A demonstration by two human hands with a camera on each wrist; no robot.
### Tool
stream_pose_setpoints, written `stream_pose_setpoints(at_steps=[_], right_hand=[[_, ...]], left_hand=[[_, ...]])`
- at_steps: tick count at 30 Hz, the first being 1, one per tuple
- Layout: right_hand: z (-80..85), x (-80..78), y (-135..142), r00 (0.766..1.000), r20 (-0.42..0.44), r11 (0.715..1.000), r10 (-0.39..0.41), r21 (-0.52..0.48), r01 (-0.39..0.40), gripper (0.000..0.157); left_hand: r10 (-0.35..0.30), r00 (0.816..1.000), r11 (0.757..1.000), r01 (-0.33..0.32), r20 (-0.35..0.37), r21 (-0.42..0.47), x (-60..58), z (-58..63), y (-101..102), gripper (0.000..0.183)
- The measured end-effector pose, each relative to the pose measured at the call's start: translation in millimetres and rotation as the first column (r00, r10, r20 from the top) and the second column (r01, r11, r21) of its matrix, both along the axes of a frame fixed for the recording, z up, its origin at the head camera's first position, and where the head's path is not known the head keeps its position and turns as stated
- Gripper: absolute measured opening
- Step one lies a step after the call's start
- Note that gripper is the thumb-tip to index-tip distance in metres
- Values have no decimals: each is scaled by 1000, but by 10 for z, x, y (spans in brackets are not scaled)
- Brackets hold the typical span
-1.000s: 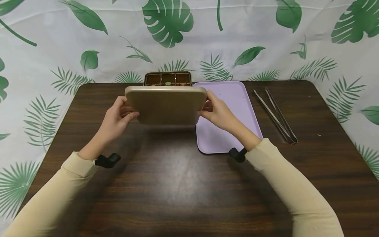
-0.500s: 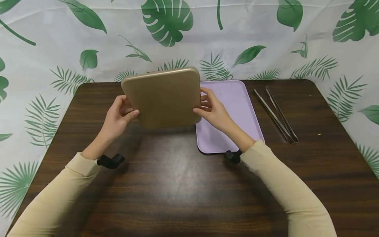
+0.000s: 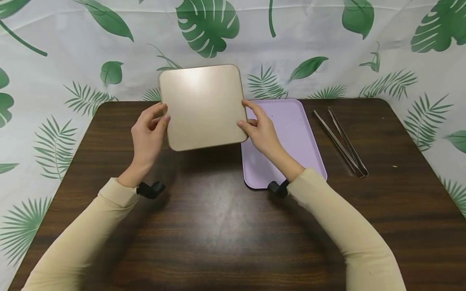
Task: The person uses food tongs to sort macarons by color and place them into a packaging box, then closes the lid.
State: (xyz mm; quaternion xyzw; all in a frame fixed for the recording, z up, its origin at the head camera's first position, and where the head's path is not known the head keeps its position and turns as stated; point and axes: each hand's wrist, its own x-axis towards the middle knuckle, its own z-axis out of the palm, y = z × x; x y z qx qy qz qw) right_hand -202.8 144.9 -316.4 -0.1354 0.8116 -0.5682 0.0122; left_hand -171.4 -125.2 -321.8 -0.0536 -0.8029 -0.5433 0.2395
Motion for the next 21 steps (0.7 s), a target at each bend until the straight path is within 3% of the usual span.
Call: stream_pose_setpoints(at_steps=[3,5,10,14,17,21], right_hand=[[27,-33,-3,1000,-26,999,-18,51,20,52],[45,-57,0,999,-51,995,-13,95,18,50],[82,-119,-7,996,-76,978,42,209,-25,49],[119,-201,-55,994,-59,956,95,285,-74,55],[140,-303,-110,990,-11,921,139,369,-125,75],[93,-425,-177,979,8,867,202,463,-183,106]], left_hand=[[-45,999,990,48,25,-136,-23,25,19,39],[-95,992,964,112,83,-241,-38,47,12,50],[-170,946,855,281,275,-437,-109,81,-44,94],[-159,921,783,337,356,-522,-210,93,-81,112],[-141,915,762,344,377,-549,-301,99,-91,114],[-127,906,764,350,404,-543,-434,79,-100,113]])
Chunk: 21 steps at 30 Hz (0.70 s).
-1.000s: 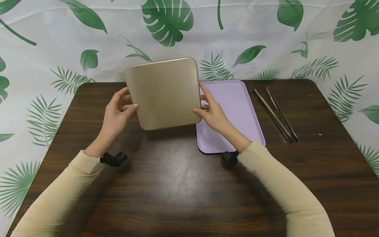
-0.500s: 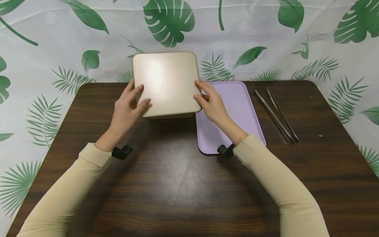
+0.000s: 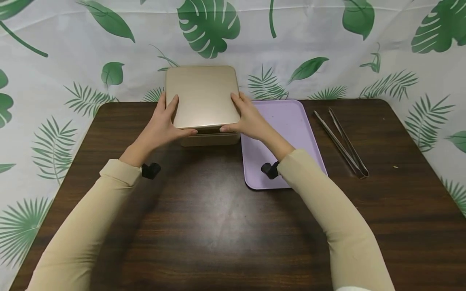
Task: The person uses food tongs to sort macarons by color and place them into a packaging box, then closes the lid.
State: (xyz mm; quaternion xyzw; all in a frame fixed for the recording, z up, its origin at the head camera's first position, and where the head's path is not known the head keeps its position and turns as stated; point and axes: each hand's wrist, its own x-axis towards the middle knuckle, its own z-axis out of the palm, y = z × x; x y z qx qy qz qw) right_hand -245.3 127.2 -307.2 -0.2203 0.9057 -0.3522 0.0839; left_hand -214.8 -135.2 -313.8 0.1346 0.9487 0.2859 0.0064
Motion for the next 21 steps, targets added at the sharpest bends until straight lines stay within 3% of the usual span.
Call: stream_pose_setpoints(at_steps=[7,13,21], right_hand=[[-161,-110,-80,1000,11,999,-14,38,13,109],[-266,-192,-114,997,73,996,-40,87,33,107],[-359,-213,-127,991,118,989,-61,141,44,108]], left_hand=[[-1,994,999,-4,110,44,-173,-121,-62,114],[-16,992,996,4,126,93,-248,-255,-99,116],[-12,989,994,-5,148,111,-259,-381,-102,116]])
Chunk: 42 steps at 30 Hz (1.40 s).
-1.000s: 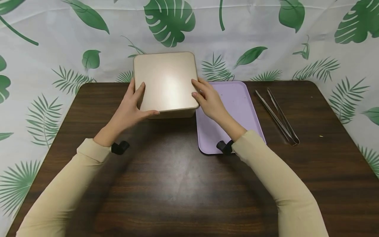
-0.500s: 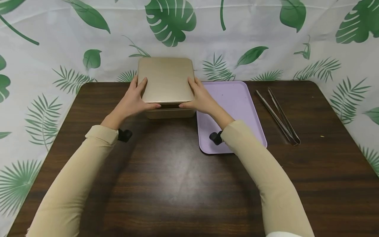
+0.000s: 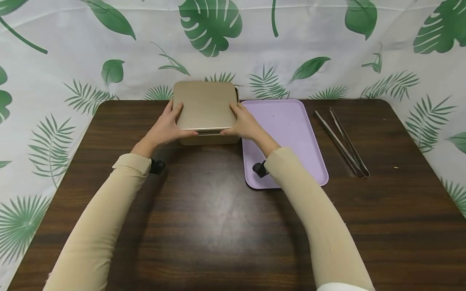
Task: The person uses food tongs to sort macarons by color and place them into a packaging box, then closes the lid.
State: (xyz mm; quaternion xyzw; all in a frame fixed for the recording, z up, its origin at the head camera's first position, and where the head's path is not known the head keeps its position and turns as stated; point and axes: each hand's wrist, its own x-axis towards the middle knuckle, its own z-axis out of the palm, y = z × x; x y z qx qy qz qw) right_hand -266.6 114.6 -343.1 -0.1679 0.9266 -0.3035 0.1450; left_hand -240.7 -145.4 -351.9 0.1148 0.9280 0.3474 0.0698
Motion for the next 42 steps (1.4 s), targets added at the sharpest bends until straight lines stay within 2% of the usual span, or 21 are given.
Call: stream_pose_setpoints(at_steps=[7,15,20,22,26,30,34,37,42], right_hand=[[17,30,13,1000,0,1000,-23,2,23,109],[-18,40,65,999,-21,999,-29,-17,29,108],[-42,40,78,1000,-8,999,-21,-27,21,106],[-46,36,77,1000,-4,999,-22,-33,22,101],[-47,29,74,997,0,995,-71,-73,71,80],[-56,-7,61,993,-28,990,-116,-88,113,65],[-81,-69,29,995,-69,997,-72,-26,70,65],[-106,-105,0,996,-85,1000,-13,12,14,64],[-136,-118,-20,992,-120,996,37,84,-27,61]], left_hand=[[15,998,999,-13,63,-33,-10,-17,37,114],[6,995,1000,-3,97,-27,-14,-23,69,114],[7,996,1000,-4,93,-30,-19,-30,57,114],[7,995,999,-4,96,-32,-22,-43,42,115],[5,994,999,-2,109,-34,-24,-83,21,111],[48,997,997,-45,55,-56,-21,-106,41,86],[112,992,987,-118,-63,-105,-33,-110,100,60],[127,987,975,-143,-98,-169,-48,-105,139,55],[108,989,957,-130,-97,-258,-54,-73,173,56]])
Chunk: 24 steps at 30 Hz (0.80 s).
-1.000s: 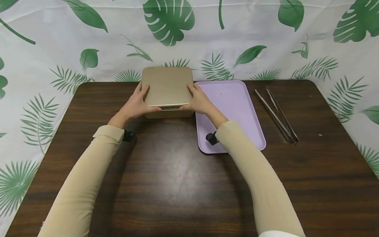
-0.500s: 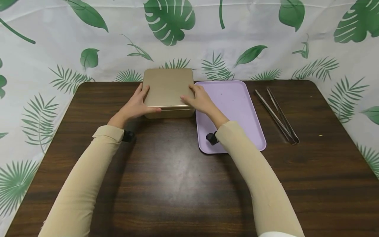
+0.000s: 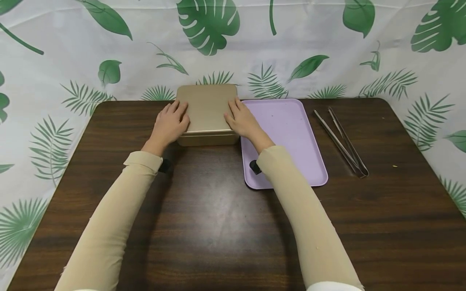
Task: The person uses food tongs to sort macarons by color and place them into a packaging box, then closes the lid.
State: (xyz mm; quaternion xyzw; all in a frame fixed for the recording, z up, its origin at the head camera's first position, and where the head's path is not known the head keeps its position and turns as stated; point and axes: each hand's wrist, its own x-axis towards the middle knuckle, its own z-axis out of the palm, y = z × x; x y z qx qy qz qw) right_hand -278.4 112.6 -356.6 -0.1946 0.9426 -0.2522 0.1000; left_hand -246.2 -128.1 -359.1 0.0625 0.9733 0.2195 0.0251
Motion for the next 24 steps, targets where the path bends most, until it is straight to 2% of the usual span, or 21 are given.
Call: stream_pose_setpoints(at_steps=[8,13,24], right_hand=[[13,12,13,999,-38,994,16,109,-11,60],[-15,-1,-9,999,-33,987,23,157,-17,60],[-15,11,-8,1000,-2,988,11,156,-10,61]], left_hand=[[-2,1000,1000,2,13,-23,8,40,20,55],[10,1000,1000,-10,11,-14,6,-6,7,55],[23,1000,999,-24,16,24,-5,-78,25,56]])
